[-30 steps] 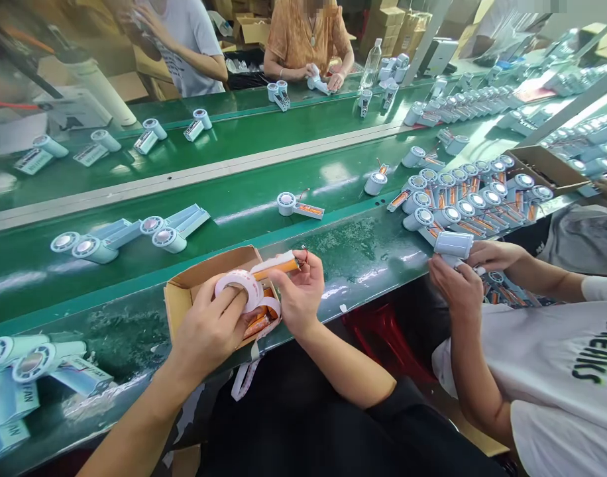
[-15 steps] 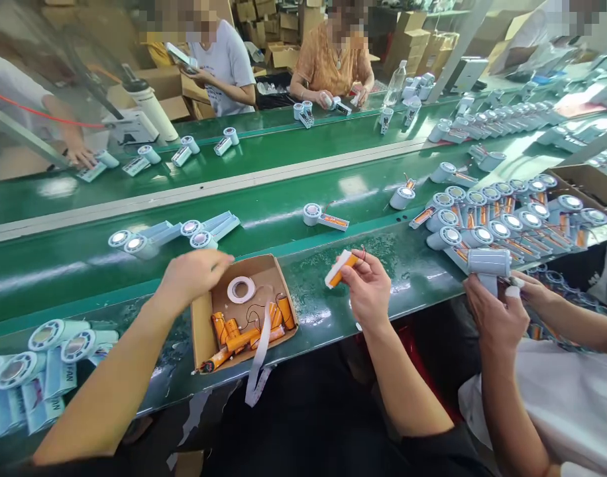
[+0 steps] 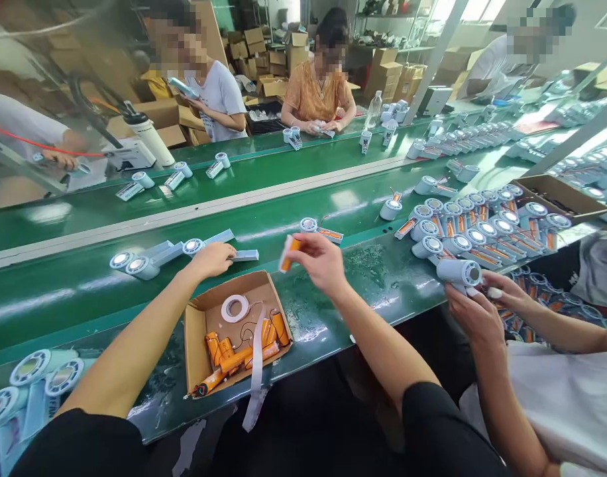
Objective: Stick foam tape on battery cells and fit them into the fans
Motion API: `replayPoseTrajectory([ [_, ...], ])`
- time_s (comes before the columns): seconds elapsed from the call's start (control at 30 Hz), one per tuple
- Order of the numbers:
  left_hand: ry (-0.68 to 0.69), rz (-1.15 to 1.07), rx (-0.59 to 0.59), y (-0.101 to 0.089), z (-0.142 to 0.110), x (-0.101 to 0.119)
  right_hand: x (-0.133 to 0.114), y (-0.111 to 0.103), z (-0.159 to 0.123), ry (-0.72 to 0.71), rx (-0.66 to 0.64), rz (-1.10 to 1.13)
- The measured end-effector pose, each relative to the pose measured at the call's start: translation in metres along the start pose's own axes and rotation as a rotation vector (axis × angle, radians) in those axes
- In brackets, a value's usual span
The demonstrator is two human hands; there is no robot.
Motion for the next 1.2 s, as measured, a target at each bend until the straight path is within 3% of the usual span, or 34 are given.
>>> replayPoseTrajectory([
  [0.07, 0.003, -0.043, -0.009, -0.005, 0.001, -0.001, 0.024, 0.045, 0.036, 0.039, -0.172, -0.147],
  [0.13, -0.002, -0.081, -0.010, -0.008, -0.001, -0.002, 0.047, 0.087, 0.063, 0.087, -0.372, -0.445],
  [0.23, -0.043, -0.119, 0.005, -0.009, -0.003, -0.002, 0.070, 0.124, 0.083, 0.108, -0.598, -0.790],
  [0.33, -0.112, -0.141, 0.039, -0.005, 0.000, 0.000, 0.077, 0.137, 0.086, 0.104, -0.727, -0.913],
  [0.5, -0.174, -0.163, 0.083, 0.000, 0.008, 0.007, 0.085, 0.142, 0.074, 0.146, -0.944, -1.136],
  [0.67, -0.191, -0.190, 0.076, -0.001, 0.009, 0.011, 0.095, 0.145, 0.067, 0.216, -1.037, -1.301],
  [0.83, -0.196, -0.221, 0.082, -0.015, 0.010, 0.017, 0.092, 0.158, 0.068, 0.208, -1.120, -1.280],
  [0.93, -0.185, -0.238, 0.136, -0.029, -0.001, 0.023, 0.075, 0.145, 0.071, 0.163, -1.088, -1.195],
  [1.03, -0.137, -0.244, 0.238, -0.028, -0.038, 0.029, 0.054, 0.098, 0.059, 0.141, -0.939, -1.145],
  [1.13, -0.003, -0.240, 0.223, 0.007, -0.089, 0.038, 0.037, 0.035, 0.023, 0.211, -0.725, -0.956],
  [1.2, 0.118, -0.155, 0.194, 0.032, -0.120, 0.048, 0.028, 0.007, -0.006, 0.246, -0.611, -0.751],
])
Point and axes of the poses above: each hand's wrist, its own z-axis towards the middle knuckle, its own y-axis out of the palm, x = y × z, the point moved 8 cm from there along z, towards the middle knuckle, and after that the axes turned 11 degrees about -x, right-handed, at the moved point
